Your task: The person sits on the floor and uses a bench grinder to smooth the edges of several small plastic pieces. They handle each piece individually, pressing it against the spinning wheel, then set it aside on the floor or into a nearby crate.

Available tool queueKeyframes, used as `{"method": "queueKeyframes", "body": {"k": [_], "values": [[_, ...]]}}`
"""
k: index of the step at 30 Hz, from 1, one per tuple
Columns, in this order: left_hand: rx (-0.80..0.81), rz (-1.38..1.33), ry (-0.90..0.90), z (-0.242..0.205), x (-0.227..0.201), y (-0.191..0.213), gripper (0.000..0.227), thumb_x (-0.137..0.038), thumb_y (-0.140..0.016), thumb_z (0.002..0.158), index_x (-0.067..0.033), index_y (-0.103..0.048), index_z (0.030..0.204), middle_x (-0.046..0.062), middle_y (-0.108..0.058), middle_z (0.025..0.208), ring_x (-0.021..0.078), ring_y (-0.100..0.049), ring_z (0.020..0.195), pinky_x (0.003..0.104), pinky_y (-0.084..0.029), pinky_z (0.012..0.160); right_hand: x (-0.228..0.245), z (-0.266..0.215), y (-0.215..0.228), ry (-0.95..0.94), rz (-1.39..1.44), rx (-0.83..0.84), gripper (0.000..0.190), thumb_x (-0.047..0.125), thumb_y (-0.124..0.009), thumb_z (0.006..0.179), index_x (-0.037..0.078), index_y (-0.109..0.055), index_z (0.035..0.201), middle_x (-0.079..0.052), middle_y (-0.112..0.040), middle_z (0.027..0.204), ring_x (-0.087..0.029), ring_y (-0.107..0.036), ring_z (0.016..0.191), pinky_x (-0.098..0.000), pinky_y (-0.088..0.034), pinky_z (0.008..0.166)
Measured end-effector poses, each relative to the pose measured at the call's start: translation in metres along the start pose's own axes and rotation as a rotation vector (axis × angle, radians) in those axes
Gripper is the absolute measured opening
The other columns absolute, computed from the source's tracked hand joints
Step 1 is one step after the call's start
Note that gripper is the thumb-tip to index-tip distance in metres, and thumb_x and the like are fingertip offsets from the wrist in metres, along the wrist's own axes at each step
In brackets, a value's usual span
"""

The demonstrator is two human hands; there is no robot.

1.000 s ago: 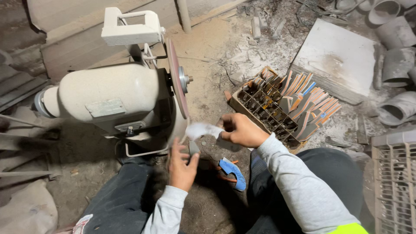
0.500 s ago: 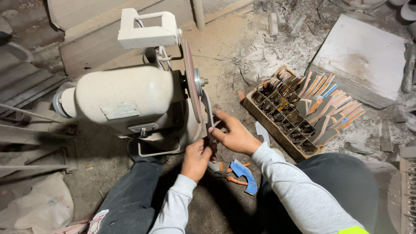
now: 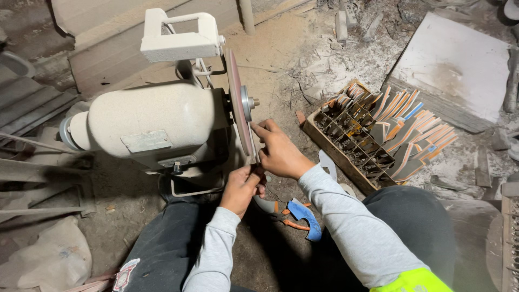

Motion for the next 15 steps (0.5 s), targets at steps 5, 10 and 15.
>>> {"method": "queueKeyframes", "body": {"k": [5,10,15], "values": [[-0.018,0.032,-0.02,0.003,-0.013,0.003,0.026,-0.024,-0.061,0.101,0.0009,-0.069,0.106,0.004,-0.061,0.076,0.0104,-0.056,0.06,0.028,-0.051,0.055,-0.006,0.005,0.002,0.09,0.021,-0.066,0.064,-0.006,-0.058,0.072,-0.007,-0.058,0.137,-0.023,-0.056,0.134,-0.041,-0.058,0.123,-0.0419,-0.049,0.104],[0.003,0.23,-0.134,-0.016,-0.003,0.002,0.033,-0.026,-0.062,0.104,0.0057,-0.067,0.103,0.006,-0.063,0.075,0.0097,-0.061,0.063,0.028,-0.054,0.058,0.015,-0.018,0.006,0.165,-0.017,-0.11,0.067,-0.006,-0.06,0.069,-0.007,-0.058,0.136,-0.024,-0.056,0.133,-0.043,-0.056,0.125,-0.0438,-0.045,0.107],[-0.13,0.633,-0.133,-0.063,0.047,-0.008,0.03,-0.018,-0.066,0.092,0.0049,-0.067,0.111,0.014,-0.07,0.082,0.0251,-0.068,0.069,0.037,-0.057,0.064,0.017,-0.075,0.031,-0.132,0.098,0.134,0.069,0.001,-0.058,0.073,0.004,-0.057,0.142,-0.019,-0.059,0.126,-0.037,-0.062,0.108,-0.0401,-0.052,0.091]]}}
Point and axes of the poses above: each hand's wrist, its own z-axis towards the middle knuckle, its own y-axis out of the back of the hand, x = y × z, the point moved 2 cm from there along z, towards the middle knuckle
